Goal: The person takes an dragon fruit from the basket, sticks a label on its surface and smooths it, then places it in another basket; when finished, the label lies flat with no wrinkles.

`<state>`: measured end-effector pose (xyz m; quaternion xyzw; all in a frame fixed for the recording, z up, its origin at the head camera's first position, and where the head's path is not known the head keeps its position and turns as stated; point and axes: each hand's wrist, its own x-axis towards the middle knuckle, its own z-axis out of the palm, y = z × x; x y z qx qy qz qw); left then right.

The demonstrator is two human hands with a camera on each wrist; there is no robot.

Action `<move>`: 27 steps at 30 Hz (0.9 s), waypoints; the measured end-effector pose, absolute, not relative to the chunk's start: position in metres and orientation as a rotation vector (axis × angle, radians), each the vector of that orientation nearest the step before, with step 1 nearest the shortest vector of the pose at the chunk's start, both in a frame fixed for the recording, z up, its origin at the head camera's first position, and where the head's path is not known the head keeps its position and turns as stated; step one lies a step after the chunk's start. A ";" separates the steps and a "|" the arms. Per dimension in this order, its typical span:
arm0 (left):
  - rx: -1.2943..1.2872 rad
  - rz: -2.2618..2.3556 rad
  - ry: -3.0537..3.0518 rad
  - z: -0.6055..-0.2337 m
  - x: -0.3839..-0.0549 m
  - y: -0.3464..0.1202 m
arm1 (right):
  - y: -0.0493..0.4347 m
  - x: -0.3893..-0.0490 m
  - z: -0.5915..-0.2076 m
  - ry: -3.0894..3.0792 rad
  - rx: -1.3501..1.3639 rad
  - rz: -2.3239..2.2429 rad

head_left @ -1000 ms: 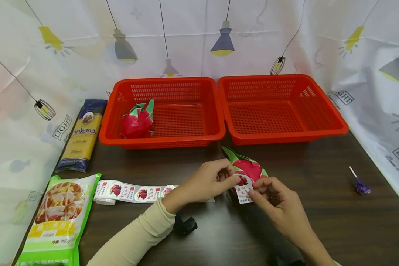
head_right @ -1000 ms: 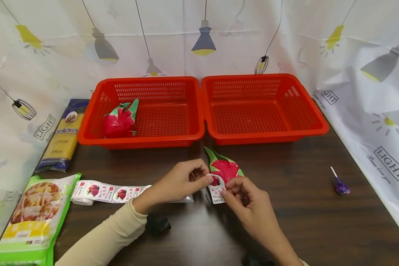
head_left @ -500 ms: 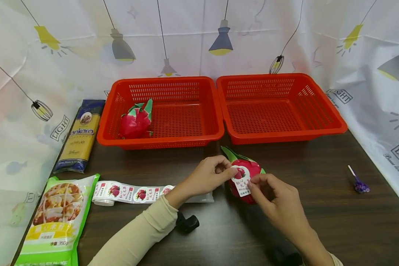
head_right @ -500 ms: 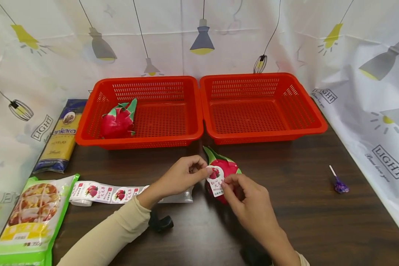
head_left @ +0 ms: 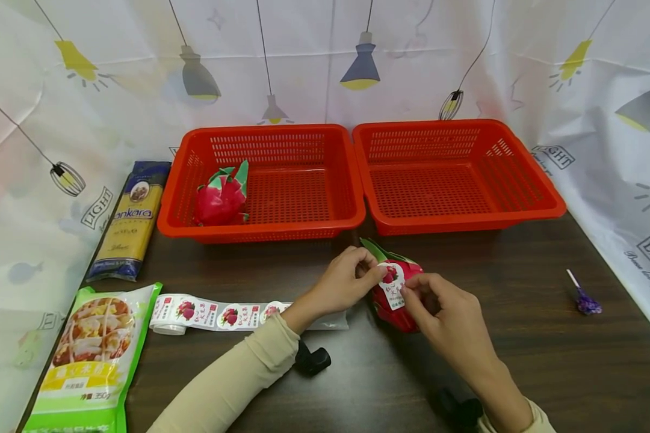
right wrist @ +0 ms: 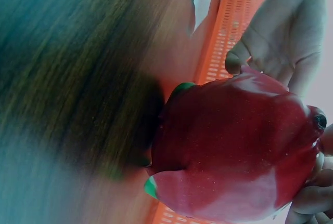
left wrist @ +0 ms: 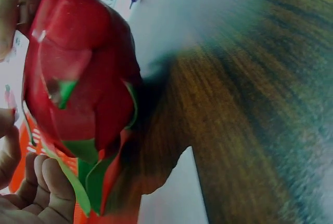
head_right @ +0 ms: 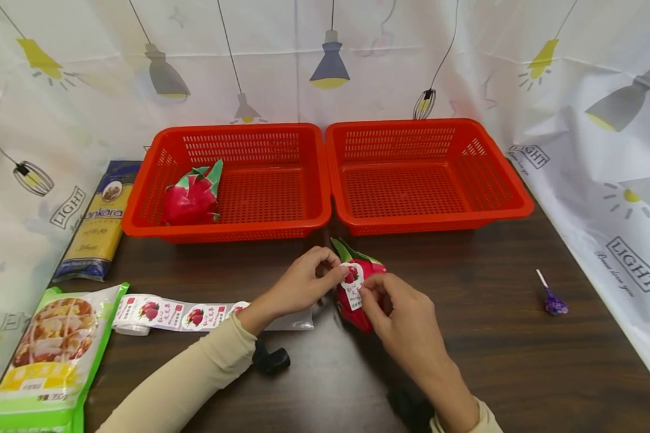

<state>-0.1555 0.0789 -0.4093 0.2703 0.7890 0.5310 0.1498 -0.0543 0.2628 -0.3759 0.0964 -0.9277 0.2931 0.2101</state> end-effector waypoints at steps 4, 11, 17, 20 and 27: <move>0.755 1.519 2.282 -0.412 -0.154 0.082 | 0.262 -0.056 -0.376 -2.578 0.266 0.792; 0.763 1.544 2.303 -0.416 -0.151 0.087 | 0.263 -0.057 -0.376 -2.593 0.245 0.749; 0.718 1.567 2.286 -0.416 -0.149 0.089 | 0.263 -0.056 -0.377 -2.606 0.234 0.714; 0.698 1.575 2.269 -0.416 -0.148 0.089 | 0.263 -0.056 -0.378 -2.613 0.232 0.697; 0.677 1.603 2.240 -0.418 -0.147 0.090 | 0.264 -0.055 -0.381 -2.620 0.216 0.693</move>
